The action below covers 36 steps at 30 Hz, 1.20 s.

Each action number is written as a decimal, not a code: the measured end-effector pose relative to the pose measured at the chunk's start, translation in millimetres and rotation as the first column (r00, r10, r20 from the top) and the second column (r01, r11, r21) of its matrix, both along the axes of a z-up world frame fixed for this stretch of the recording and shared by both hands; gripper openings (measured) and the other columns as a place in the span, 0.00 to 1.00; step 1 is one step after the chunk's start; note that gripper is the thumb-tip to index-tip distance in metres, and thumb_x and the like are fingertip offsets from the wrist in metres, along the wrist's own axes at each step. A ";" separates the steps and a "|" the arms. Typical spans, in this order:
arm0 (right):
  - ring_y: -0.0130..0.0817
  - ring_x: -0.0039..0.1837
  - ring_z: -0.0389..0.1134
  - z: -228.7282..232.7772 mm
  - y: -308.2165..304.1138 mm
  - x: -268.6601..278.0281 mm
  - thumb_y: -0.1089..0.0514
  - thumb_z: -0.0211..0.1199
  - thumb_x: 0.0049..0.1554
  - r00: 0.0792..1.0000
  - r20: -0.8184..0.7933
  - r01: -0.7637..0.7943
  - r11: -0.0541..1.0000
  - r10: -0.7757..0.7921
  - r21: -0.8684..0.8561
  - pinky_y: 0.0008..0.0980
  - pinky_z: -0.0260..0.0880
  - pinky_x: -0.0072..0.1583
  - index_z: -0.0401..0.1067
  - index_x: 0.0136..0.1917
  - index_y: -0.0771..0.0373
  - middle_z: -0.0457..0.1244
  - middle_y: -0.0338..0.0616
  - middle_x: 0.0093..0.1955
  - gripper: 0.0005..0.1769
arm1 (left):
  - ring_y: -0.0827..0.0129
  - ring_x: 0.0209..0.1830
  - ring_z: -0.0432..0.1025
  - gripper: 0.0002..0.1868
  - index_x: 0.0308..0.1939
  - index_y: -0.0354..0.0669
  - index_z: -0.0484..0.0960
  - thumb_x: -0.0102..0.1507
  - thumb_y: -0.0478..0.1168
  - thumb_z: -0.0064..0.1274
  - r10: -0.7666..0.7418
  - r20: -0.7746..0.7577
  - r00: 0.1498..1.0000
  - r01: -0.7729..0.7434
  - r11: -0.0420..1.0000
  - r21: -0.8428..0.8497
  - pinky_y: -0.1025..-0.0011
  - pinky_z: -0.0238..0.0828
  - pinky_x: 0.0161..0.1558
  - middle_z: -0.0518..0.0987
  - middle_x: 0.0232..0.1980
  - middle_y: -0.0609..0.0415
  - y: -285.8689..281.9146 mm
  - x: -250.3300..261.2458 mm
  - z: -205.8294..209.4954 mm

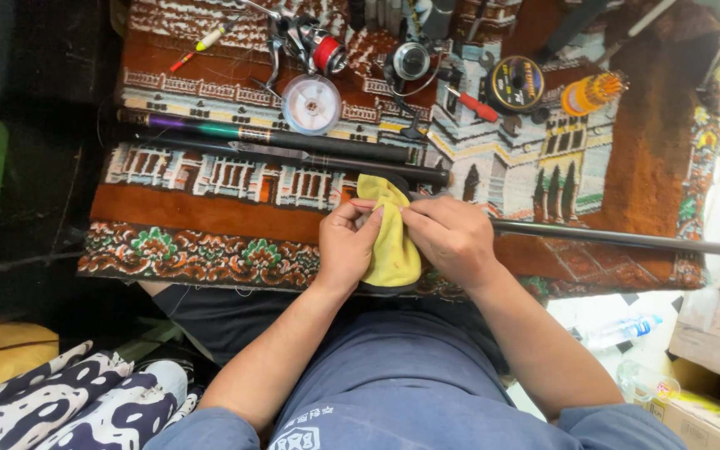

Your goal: Cleaning a fishing rod section using a yellow cloth.

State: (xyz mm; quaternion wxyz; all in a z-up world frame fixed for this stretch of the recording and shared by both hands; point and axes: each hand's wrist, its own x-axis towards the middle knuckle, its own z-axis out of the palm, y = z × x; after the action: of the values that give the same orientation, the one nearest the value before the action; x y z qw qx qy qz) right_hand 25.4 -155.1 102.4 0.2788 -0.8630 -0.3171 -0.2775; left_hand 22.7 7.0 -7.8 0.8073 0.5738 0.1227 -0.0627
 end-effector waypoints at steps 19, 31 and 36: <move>0.39 0.40 0.71 7.0 -14.4 -11.6 0.66 0.64 0.60 0.998 0.048 0.040 0.998 -0.038 -0.040 0.34 0.73 0.42 0.82 0.50 0.59 0.70 0.43 0.41 0.08 | 0.77 0.33 0.72 0.06 0.36 0.44 0.79 0.68 0.34 0.52 0.211 0.067 0.975 -0.216 0.973 0.083 0.78 0.70 0.37 0.80 0.34 0.58 31.5 2.8 37.1; 0.41 0.41 0.72 -0.1 -10.9 -8.6 0.64 0.64 0.61 0.999 0.046 0.023 0.999 -0.021 -0.040 0.36 0.74 0.43 0.81 0.49 0.60 0.70 0.45 0.43 0.06 | 0.77 0.31 0.72 0.06 0.36 0.45 0.78 0.69 0.37 0.53 0.262 0.034 0.964 -0.263 0.964 0.043 0.79 0.70 0.36 0.79 0.33 0.59 38.0 5.9 25.5; 0.38 0.39 0.71 -18.8 -6.4 -7.2 0.64 0.65 0.60 0.995 0.075 0.073 0.997 -0.070 -0.032 0.34 0.73 0.42 0.82 0.49 0.58 0.70 0.42 0.42 0.07 | 0.72 0.32 0.75 0.07 0.37 0.43 0.79 0.70 0.37 0.50 0.206 0.006 0.978 -0.206 0.977 0.047 0.76 0.73 0.36 0.82 0.35 0.53 18.9 4.2 41.5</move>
State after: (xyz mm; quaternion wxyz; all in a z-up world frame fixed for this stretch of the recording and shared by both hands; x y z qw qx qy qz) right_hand 18.2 -161.5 83.6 0.2417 -0.8678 -0.3008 -0.3131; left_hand 26.9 25.9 33.7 0.7956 0.5771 0.1827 0.0246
